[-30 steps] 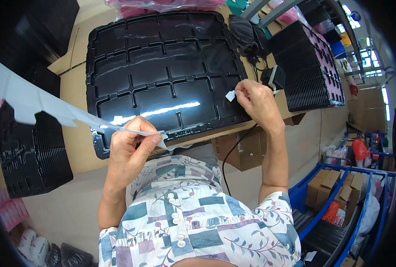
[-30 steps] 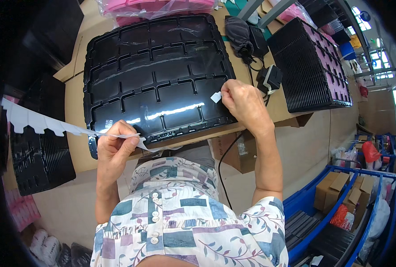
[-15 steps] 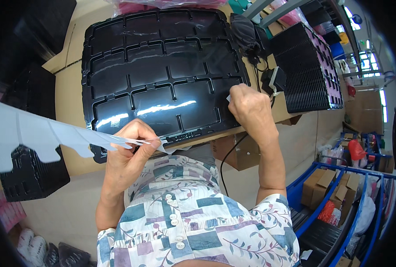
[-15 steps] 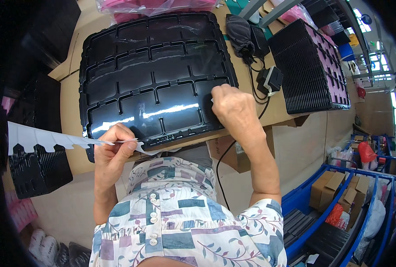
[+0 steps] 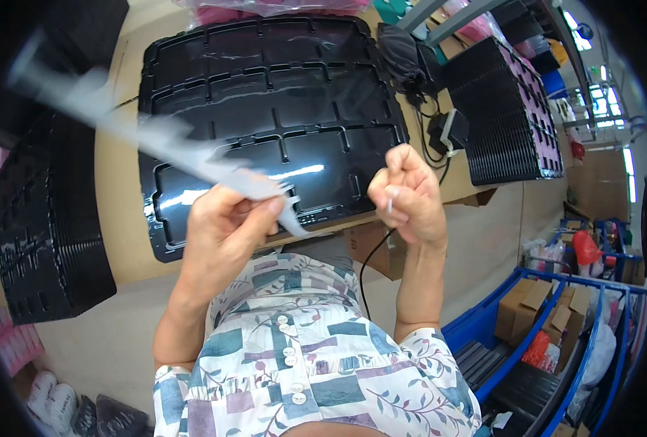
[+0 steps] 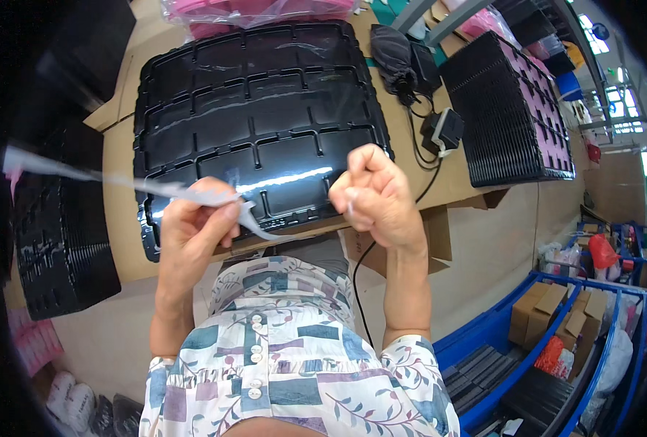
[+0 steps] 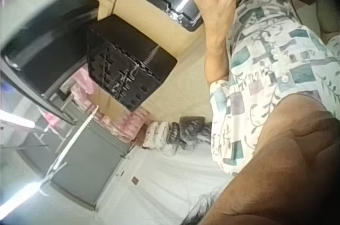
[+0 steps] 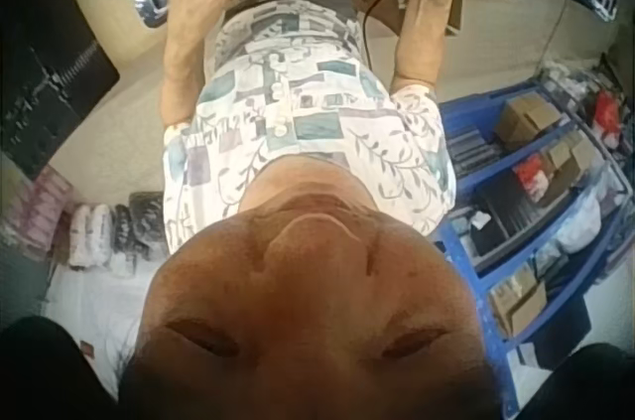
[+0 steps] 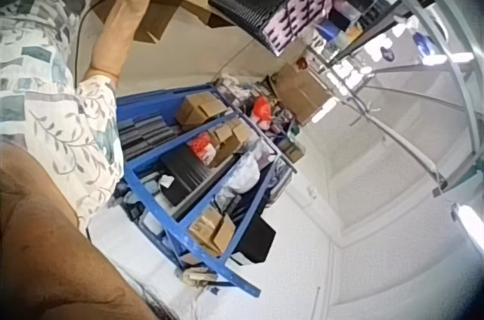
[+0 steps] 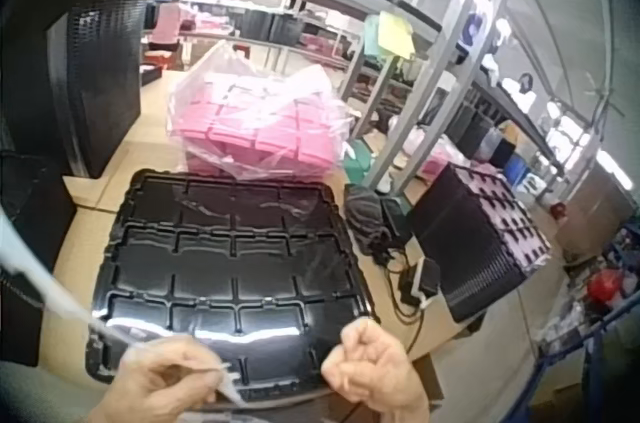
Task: The person assembles black plastic trays by hand, adding pink foam inserts into them.
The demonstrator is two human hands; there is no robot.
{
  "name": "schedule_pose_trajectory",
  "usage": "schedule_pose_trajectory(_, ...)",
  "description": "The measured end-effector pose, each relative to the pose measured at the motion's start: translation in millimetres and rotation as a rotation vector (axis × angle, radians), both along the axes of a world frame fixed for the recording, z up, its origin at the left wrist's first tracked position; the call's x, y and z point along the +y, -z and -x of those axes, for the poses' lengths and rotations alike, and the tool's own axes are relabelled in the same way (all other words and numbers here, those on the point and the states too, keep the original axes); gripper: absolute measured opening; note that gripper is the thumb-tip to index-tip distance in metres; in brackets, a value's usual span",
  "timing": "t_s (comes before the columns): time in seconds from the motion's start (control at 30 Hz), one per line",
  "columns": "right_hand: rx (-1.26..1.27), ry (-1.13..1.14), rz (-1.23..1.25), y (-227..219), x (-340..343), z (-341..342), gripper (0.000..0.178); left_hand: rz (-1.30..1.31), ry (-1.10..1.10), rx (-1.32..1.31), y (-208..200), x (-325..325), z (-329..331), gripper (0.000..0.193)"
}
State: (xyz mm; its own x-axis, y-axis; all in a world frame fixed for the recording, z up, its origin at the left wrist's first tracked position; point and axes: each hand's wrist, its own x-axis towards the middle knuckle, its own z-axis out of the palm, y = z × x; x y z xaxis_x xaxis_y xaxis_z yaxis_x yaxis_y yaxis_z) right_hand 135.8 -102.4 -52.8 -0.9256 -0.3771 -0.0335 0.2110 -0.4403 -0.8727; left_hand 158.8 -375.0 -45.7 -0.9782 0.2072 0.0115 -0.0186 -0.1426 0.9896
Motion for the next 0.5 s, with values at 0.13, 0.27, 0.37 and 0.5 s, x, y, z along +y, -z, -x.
schedule_pose_trajectory(0.13,0.105,-0.001,-0.336,-20.9,-40.7,-0.3,0.018,-0.038,0.002,-0.067,-3.6,11.5,11.6,0.007)
schedule_pose_trajectory(0.27,0.528,0.161,-0.732,-22.3,-73.9,9.3,0.018,-0.071,0.014,-0.008,5.1,5.5,9.7,0.013)
schedule_pose_trajectory(0.37,0.579,0.143,-0.783,-24.7,-78.2,11.8,0.011,-0.124,0.010,-0.015,-0.9,6.1,8.0,0.015)
schedule_pose_trajectory(0.5,0.545,0.160,-0.751,-29.4,-78.9,8.8,0.009,0.153,-0.023,0.222,-23.2,2.4,12.6,0.012)
